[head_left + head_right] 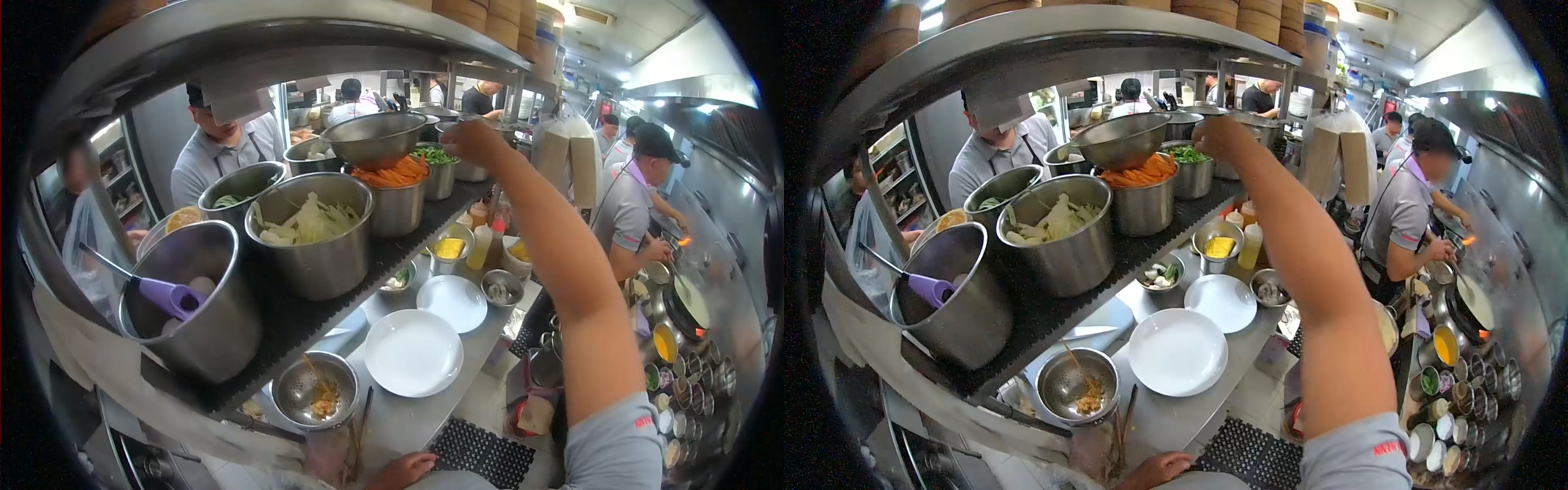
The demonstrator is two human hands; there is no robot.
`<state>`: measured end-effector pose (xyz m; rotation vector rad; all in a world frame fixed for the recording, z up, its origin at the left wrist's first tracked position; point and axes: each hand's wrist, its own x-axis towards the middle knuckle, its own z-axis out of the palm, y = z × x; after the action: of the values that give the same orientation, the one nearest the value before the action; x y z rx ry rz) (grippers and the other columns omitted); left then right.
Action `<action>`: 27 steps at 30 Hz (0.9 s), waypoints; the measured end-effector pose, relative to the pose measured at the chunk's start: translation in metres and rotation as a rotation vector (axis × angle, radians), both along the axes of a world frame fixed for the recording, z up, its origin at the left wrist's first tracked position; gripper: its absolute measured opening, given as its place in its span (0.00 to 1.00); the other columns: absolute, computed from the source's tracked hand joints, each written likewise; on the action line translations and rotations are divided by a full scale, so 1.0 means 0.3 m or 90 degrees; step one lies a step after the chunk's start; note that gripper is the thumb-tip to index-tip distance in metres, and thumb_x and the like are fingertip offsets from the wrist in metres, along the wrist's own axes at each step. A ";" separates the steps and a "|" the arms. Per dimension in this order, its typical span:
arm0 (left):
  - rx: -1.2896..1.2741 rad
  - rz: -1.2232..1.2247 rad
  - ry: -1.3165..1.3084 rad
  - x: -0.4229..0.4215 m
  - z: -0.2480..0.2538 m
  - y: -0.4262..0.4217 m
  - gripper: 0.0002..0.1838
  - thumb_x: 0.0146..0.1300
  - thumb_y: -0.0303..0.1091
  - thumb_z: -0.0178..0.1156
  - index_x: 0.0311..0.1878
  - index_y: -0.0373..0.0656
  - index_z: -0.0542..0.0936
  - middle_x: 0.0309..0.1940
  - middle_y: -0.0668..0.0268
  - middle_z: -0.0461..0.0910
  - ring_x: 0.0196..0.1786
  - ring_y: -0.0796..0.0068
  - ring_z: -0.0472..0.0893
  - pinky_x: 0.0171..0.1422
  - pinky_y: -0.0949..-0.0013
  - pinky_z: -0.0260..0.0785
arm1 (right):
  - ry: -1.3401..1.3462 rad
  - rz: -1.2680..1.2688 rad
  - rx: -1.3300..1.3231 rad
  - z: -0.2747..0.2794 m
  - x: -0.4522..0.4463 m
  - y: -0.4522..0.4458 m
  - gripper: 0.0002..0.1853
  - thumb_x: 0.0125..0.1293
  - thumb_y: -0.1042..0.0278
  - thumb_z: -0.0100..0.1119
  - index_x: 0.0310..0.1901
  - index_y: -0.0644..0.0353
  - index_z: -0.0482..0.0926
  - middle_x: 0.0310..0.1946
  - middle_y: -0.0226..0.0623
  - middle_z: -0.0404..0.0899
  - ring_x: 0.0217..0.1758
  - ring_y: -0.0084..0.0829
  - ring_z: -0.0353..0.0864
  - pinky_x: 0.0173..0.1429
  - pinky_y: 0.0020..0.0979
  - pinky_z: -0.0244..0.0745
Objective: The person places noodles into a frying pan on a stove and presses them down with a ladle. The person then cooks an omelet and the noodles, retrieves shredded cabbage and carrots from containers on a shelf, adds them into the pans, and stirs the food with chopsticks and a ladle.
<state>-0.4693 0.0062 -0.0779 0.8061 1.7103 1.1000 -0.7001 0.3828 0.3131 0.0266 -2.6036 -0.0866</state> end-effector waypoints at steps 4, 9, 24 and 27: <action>-0.011 0.045 0.241 -0.003 -0.013 -0.064 0.17 0.63 0.40 0.49 0.48 0.39 0.75 0.48 0.55 0.75 0.54 0.57 0.72 0.59 0.61 0.63 | -0.145 -0.112 0.071 -0.006 -0.198 -0.022 0.20 0.57 0.54 0.57 0.49 0.56 0.78 0.47 0.45 0.78 0.52 0.41 0.77 0.54 0.41 0.72; 0.034 0.160 0.168 -0.034 -0.058 -0.144 0.18 0.64 0.42 0.50 0.49 0.38 0.74 0.48 0.56 0.75 0.54 0.59 0.72 0.58 0.62 0.65 | -0.218 -0.207 0.112 -0.022 -0.281 -0.020 0.22 0.57 0.53 0.55 0.48 0.58 0.78 0.48 0.46 0.78 0.54 0.42 0.76 0.55 0.41 0.72; 0.151 0.137 0.581 -0.173 -0.097 -0.130 0.13 0.58 0.33 0.54 0.44 0.35 0.77 0.49 0.54 0.75 0.57 0.53 0.70 0.60 0.54 0.64 | -0.237 0.142 0.039 0.281 -0.025 -0.370 0.22 0.61 0.50 0.52 0.54 0.50 0.73 0.54 0.37 0.74 0.51 0.34 0.77 0.55 0.32 0.70; 0.236 0.065 0.615 -0.183 -0.078 -0.120 0.14 0.57 0.32 0.54 0.44 0.34 0.76 0.47 0.52 0.75 0.56 0.51 0.70 0.60 0.52 0.64 | -0.279 0.192 0.045 0.192 -0.196 -0.308 0.31 0.58 0.36 0.49 0.51 0.54 0.75 0.53 0.43 0.74 0.53 0.39 0.75 0.57 0.37 0.68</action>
<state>-0.5242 -0.0298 -0.1013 1.6912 2.3642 1.2013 -0.7589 0.2902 0.3707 0.5156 -2.9945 -0.0701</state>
